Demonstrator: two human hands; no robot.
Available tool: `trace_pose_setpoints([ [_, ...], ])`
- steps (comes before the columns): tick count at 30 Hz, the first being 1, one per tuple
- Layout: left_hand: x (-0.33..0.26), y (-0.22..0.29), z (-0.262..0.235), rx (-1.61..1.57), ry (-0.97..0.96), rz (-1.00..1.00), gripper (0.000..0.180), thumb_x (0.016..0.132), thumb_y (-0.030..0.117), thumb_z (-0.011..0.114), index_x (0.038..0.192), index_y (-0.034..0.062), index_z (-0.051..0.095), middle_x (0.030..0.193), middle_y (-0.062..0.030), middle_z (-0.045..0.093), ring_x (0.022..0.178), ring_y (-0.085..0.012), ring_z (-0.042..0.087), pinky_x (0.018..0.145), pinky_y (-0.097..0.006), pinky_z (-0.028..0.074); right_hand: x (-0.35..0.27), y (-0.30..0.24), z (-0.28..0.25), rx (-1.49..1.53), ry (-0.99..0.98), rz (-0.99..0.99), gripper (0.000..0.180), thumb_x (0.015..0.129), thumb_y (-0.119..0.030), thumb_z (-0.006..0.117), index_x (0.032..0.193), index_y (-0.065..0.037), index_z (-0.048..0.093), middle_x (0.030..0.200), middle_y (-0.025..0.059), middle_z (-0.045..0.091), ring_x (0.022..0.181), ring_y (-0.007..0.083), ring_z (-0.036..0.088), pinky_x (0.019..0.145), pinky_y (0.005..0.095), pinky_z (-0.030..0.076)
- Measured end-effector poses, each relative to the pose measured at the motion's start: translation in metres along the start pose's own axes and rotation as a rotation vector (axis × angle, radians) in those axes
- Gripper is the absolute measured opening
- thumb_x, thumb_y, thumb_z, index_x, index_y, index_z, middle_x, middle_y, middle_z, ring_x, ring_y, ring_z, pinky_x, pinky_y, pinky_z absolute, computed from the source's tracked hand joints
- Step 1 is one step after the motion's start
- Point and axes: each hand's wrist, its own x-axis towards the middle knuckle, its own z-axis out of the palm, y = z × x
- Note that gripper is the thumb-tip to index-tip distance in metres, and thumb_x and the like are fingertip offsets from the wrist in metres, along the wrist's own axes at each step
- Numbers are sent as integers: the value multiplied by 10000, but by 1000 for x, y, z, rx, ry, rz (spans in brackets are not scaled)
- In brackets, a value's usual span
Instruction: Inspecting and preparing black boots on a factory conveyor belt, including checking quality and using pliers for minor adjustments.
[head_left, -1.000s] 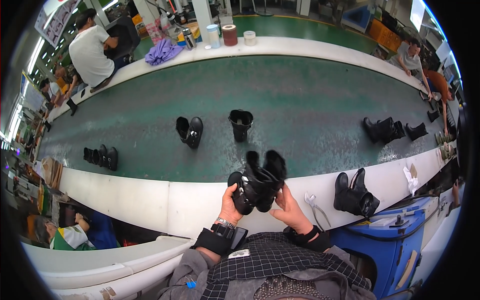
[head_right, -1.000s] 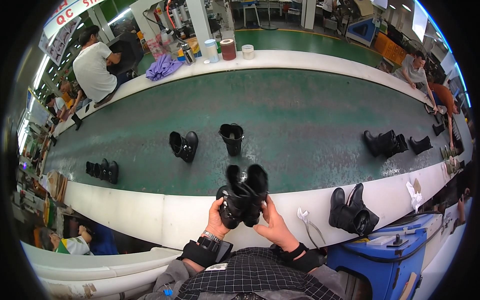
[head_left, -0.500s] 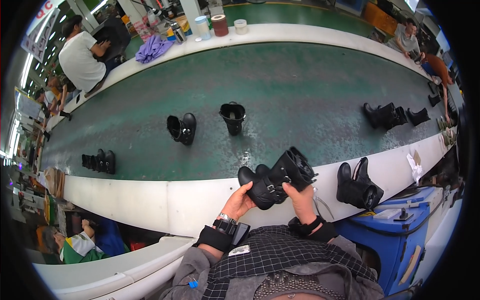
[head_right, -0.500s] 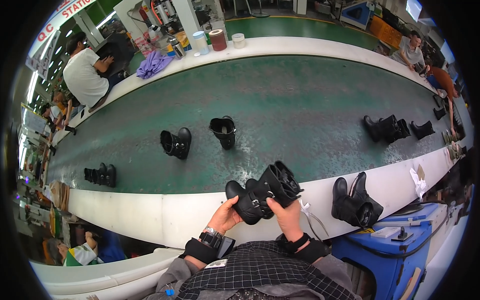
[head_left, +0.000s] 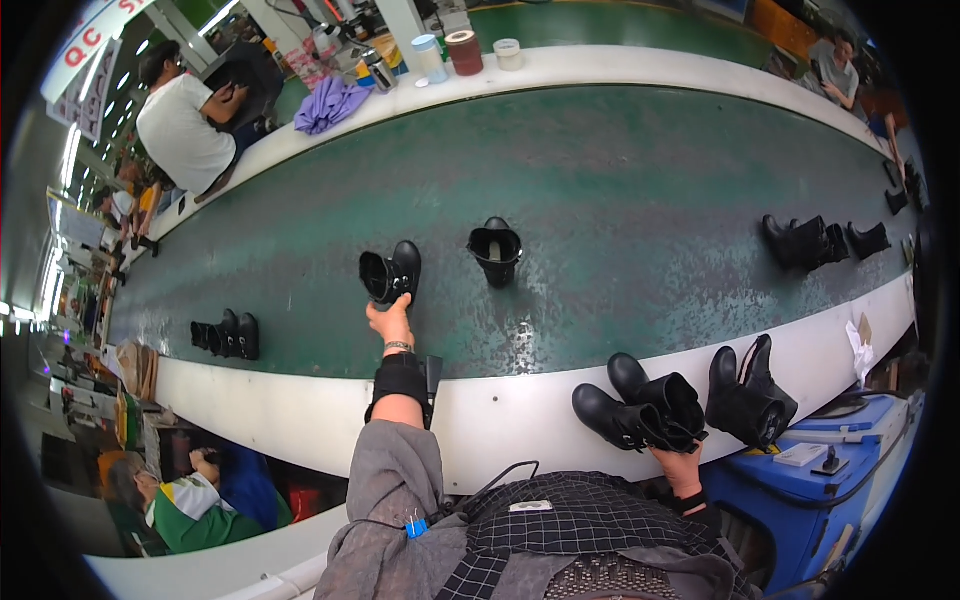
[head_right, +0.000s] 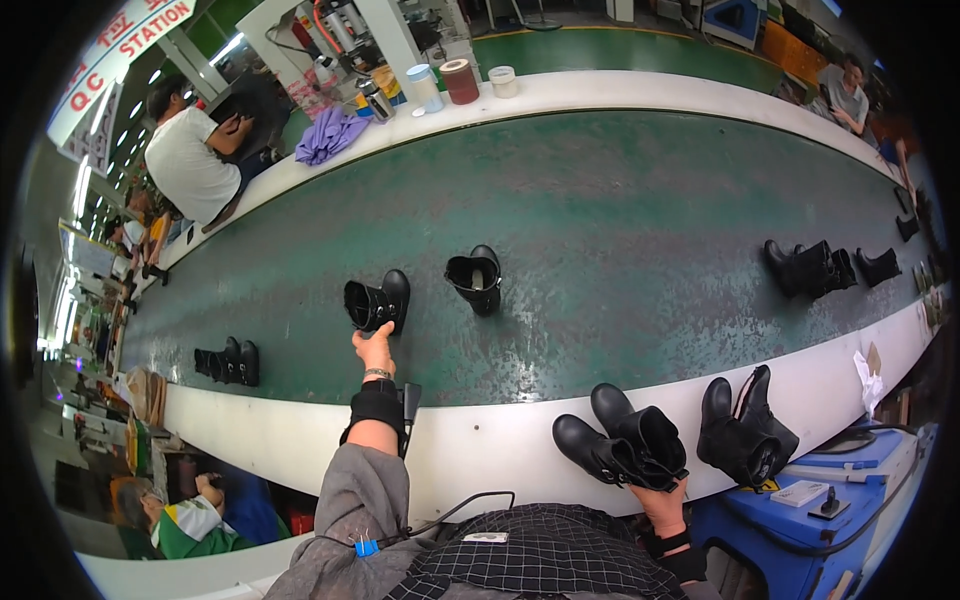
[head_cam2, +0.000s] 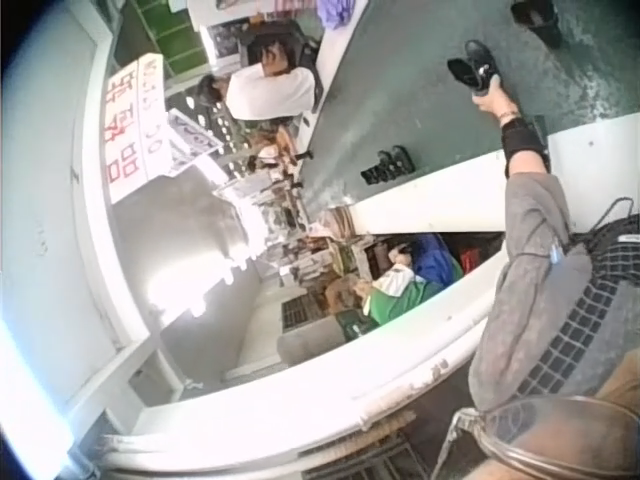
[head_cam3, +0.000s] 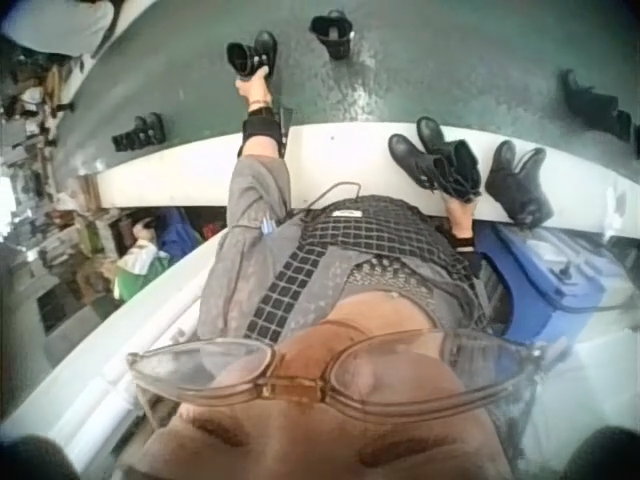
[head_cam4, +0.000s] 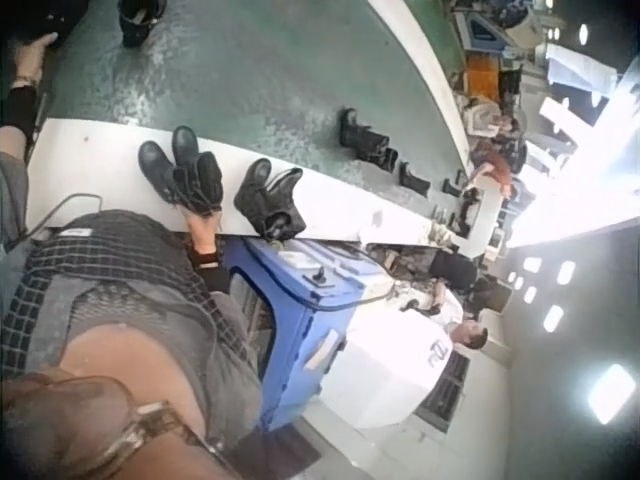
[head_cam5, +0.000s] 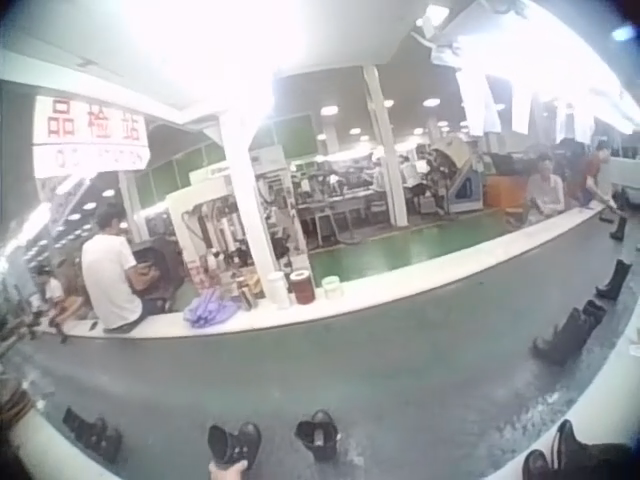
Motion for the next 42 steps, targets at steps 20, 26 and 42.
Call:
trace_pose_setpoints([
  [20,-56,56,-46,-526,-235,5,272,842,181,669,985,-40,602,869,-83,638,594,-144,616,391,-215,501,-8,8,10,114,95,128,325,680,45,724,990,-11,646,1006,56,680,931,150,644,844,317,497],
  [26,-131,84,-66,-406,-260,144,218,808,157,683,884,-41,633,748,-74,645,502,-124,583,337,-226,437,-6,12,11,367,78,201,431,652,95,714,1063,37,598,1014,92,666,923,164,638,847,304,498],
  [42,-266,55,-149,258,-823,733,224,634,186,776,711,28,637,623,-100,648,573,-229,655,573,-307,508,-39,7,10,169,30,123,645,649,-70,802,1184,-15,446,1131,124,540,1049,208,576,880,303,475],
])
